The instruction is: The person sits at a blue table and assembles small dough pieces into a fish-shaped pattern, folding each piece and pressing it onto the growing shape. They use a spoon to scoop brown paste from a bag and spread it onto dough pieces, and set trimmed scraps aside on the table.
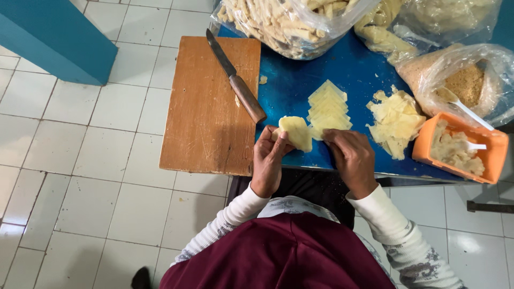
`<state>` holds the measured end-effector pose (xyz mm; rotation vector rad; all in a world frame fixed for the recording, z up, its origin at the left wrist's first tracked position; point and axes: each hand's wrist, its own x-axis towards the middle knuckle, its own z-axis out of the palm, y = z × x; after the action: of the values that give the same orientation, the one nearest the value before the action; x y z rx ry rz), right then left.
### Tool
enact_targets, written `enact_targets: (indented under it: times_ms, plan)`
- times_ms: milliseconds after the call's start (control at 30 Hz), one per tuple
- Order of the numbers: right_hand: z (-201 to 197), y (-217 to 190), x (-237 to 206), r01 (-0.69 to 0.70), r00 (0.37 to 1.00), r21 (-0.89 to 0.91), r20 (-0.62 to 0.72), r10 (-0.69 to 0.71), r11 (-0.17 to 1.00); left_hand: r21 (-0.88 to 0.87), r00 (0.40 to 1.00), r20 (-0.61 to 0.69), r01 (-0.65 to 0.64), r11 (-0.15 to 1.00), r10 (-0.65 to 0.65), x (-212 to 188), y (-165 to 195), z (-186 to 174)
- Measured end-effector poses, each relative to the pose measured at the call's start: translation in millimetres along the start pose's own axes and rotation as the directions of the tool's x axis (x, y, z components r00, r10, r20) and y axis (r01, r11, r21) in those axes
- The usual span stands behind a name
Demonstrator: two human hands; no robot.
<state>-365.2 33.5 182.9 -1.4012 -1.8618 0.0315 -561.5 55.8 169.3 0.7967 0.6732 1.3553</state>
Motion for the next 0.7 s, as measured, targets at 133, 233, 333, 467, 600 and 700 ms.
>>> enact_targets:
  times_ms: [133, 233, 333, 467, 600, 700]
  plan:
    - [-9.8, -13.3, 17.6, 0.044, 0.999, 0.031, 0.023, -0.045, 0.999, -0.028, 1.000, 0.015, 0.000, 1.000, 0.000, 2.8, 6.8, 0.1]
    - [-24.8, -30.4, 36.3, -0.024, 0.998, 0.167, 0.056, 0.014, 0.986, -0.023, 0.999, 0.037, 0.007, 1.000, -0.006, 6.0, 7.3, 2.5]
    - [-24.0, -65.5, 46.0, -0.098, 0.995, 0.306, 0.049, 0.087, 0.947, -0.002, 0.998, 0.052, 0.022, 1.000, -0.022, 4.0, 14.5, -7.9]
    - [-0.7, -114.5, 35.3, -0.008, 0.999, 0.237, -0.029, 0.015, 0.972, -0.010, 0.996, 0.083, 0.034, 0.999, -0.033, -15.3, 30.1, -29.2]
    - [6.1, -117.5, 18.9, -0.195, 0.980, 0.358, 0.040, 0.193, 0.913, 0.077, 0.995, 0.090, 0.041, 0.996, -0.048, -31.4, 35.4, -34.3]
    - [6.3, -109.9, 8.0, -0.355, 0.935, 0.496, 0.187, 0.301, 0.793, 0.066, 0.995, 0.093, 0.033, 0.997, -0.039, -41.0, 39.0, -36.5]
